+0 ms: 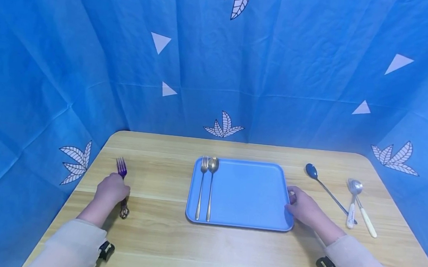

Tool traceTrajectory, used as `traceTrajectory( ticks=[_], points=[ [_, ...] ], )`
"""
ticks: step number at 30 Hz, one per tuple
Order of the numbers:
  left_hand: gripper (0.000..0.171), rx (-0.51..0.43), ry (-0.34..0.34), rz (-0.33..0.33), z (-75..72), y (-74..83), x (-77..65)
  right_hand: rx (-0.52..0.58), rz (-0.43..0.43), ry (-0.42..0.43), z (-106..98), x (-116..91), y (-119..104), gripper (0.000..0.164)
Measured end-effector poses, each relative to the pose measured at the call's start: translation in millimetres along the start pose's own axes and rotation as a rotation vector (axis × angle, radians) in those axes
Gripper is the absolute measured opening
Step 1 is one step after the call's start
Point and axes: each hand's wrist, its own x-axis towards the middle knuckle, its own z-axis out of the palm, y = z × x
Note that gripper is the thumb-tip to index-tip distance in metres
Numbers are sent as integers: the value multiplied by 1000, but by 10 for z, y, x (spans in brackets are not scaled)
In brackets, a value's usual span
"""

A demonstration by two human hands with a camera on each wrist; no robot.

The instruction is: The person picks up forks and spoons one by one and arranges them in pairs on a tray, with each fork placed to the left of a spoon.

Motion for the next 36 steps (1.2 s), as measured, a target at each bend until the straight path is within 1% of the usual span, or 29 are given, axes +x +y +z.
traceTrajectory(
  ticks=[5,10,13,18,25,36],
  points=[
    [28,-9,-8,8,-12,4,-8,-3,1,2,0,-2,5,61],
    [18,-32,-9,16,-21,14,-44,2,6,2,3,-6,2,62],
    [15,-36,-5,23,-26,25,-71,9,10,0,3,-9,-3,62],
    [14,-38,-8,32,-28,32,-89,14,12,1,3,-8,-2,62],
    [15,-26,-15,46,-1,14,-63,18,18,-2,14,2,16,62],
    [16,-59,1,65,27,41,-86,-5,-2,5,7,-5,15,61]
  ],
)
